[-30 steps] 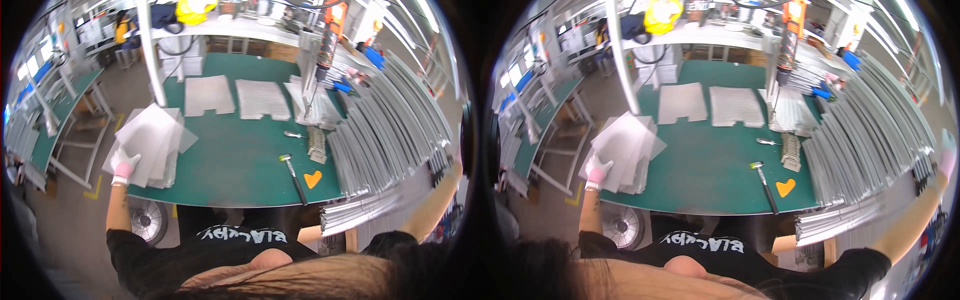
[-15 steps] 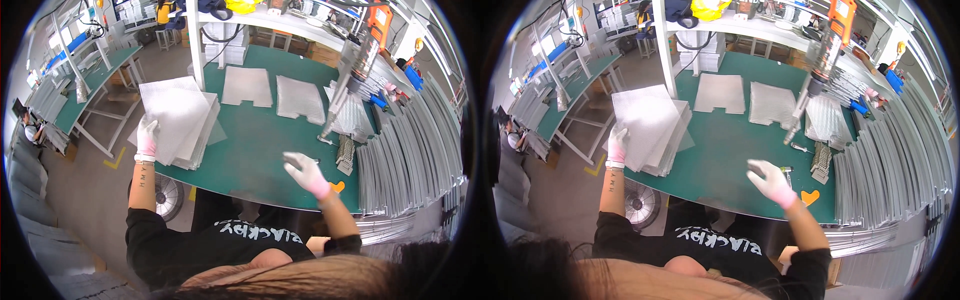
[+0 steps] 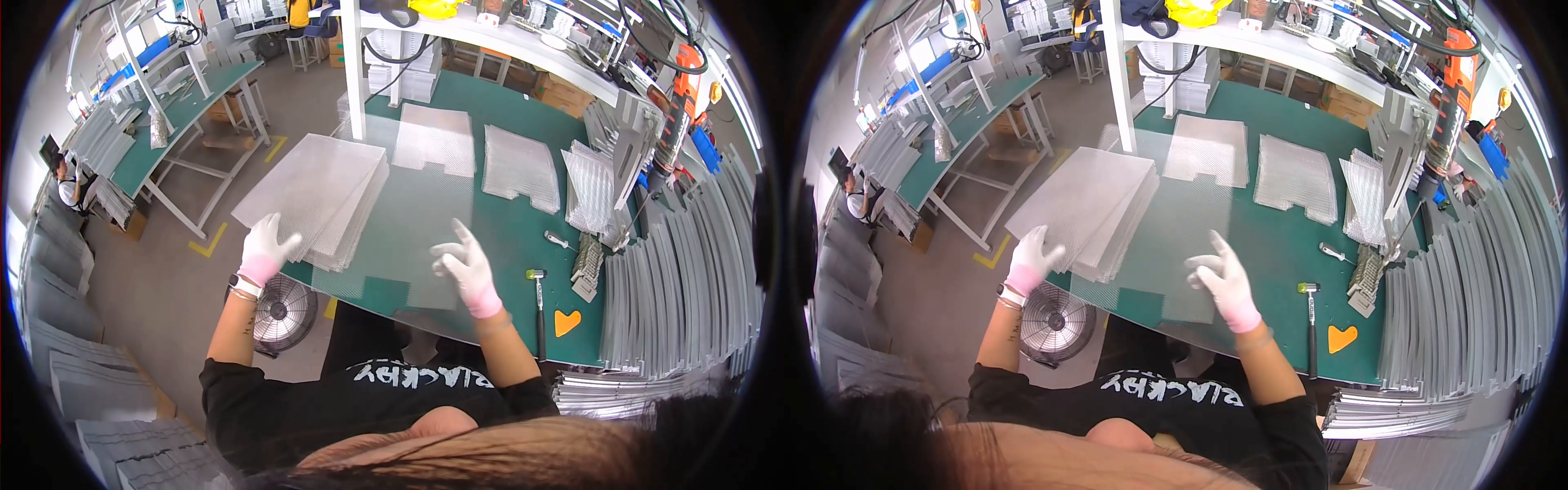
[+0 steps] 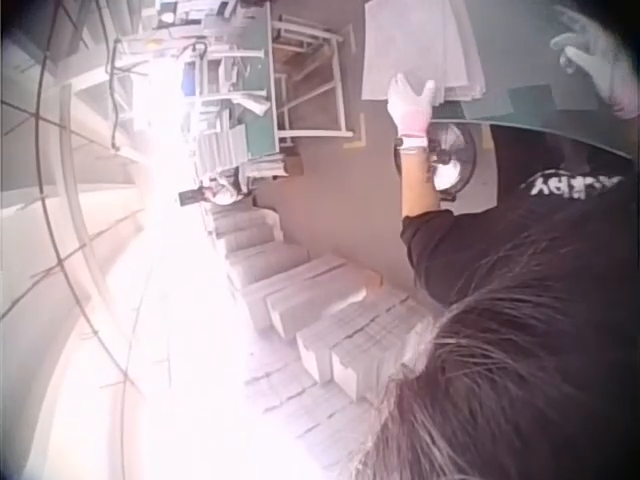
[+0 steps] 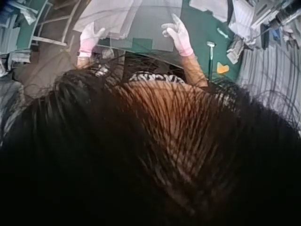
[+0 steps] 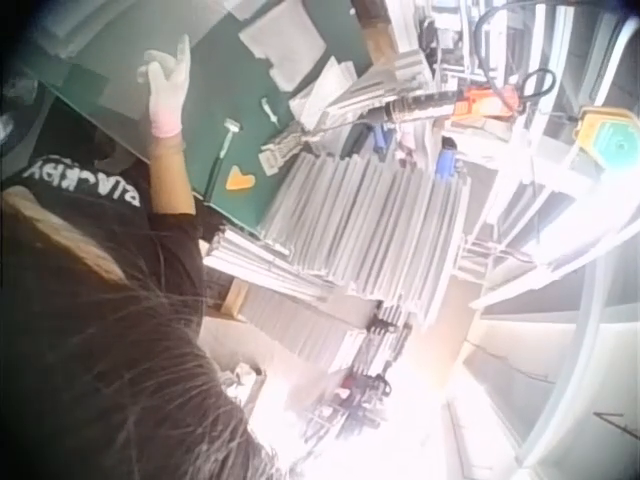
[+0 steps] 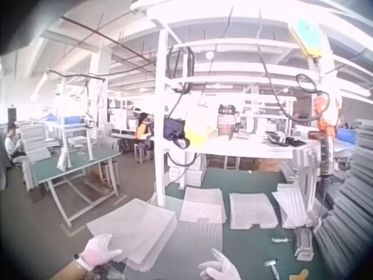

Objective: Assembling metal frames onto mesh filter components using a mallet and an electric screwdriver.

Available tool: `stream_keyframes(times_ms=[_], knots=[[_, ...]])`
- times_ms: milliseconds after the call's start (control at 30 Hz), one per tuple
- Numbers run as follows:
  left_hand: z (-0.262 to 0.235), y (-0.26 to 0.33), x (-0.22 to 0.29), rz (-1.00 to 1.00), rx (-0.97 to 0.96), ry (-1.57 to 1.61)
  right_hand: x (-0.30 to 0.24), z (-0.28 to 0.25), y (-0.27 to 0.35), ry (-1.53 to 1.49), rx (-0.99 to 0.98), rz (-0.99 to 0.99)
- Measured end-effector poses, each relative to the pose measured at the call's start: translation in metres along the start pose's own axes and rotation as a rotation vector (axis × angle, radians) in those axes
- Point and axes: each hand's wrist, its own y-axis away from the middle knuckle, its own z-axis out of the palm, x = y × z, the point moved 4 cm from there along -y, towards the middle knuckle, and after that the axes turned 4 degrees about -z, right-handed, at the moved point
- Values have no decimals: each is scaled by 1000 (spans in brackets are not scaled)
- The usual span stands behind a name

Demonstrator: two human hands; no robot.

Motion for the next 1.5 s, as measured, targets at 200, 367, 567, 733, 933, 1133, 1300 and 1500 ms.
stream_keyframes(times_ms=[200,367,567,733,933,1133,1300,1500], knots=[[-2,-8,3,-175,-345,-71,0,-75,57,-95,282,-76],[-25,-6,29,-110,-338,-180,-11,-106,104,-93,438,-113],[-77,-35,2,-134,-339,223,-13,-124,131,-158,458,-108],[-150,-22,51,-95,-109,660,-25,-138,145,-341,323,-291],[-79,72,231,387,-244,382,-24,-152,154,-536,426,-286],[89,125,329,683,-443,733,-8,-142,123,-532,309,-195],[106,70,257,-339,-1034,2030,14,-137,117,-305,390,-111],[81,41,241,-70,-616,1321,38,-125,113,475,522,135]])
